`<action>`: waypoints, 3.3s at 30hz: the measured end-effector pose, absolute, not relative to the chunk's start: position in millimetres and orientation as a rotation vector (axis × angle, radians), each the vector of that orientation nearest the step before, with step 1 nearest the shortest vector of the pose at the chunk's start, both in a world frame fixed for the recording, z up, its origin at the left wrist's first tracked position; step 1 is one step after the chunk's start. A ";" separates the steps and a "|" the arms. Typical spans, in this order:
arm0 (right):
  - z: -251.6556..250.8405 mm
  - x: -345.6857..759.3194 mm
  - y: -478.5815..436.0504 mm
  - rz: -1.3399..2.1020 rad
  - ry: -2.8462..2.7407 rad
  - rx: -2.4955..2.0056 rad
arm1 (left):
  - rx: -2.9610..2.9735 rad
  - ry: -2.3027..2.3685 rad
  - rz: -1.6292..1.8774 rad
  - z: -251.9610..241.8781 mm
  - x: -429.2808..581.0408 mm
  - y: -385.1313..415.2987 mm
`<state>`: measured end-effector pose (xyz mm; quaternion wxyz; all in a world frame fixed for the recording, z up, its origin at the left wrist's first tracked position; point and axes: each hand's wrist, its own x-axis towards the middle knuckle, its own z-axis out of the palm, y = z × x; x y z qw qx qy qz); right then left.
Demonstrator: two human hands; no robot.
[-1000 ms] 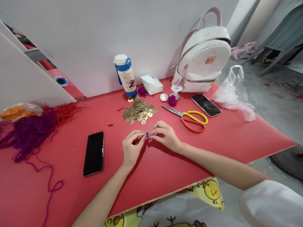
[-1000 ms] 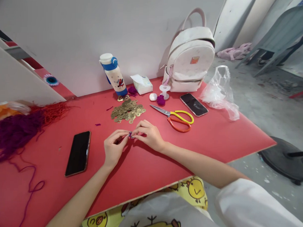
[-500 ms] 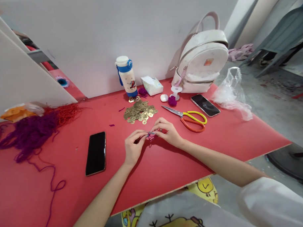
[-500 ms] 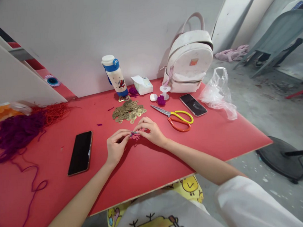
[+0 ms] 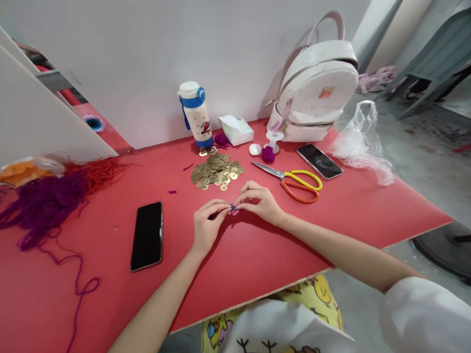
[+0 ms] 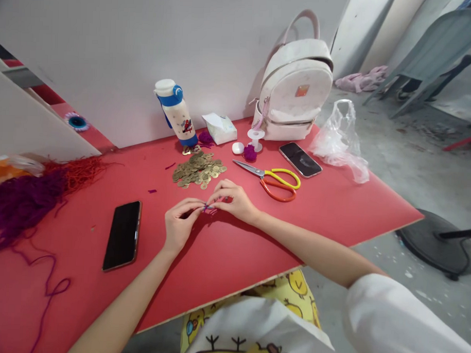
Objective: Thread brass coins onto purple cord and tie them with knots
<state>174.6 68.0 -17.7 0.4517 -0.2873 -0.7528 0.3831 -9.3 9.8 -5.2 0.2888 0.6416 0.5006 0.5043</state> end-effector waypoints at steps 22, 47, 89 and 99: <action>-14.0 174.2 65.6 1.088 -1.860 -0.745 | 1.634 1.325 1.267 -8.2 -14.5 13.5; -13.5 170.7 64.1 1.131 -1.858 -0.845 | 1.679 1.339 1.292 -1.3 -11.9 12.5; -5.6 177.4 67.1 2.049 -1.542 -0.527 | 1.610 1.353 1.270 -3.3 -11.2 12.5; -2.6 179.4 76.7 1.416 -1.334 -0.770 | 1.500 1.449 1.339 -10.6 -14.4 13.5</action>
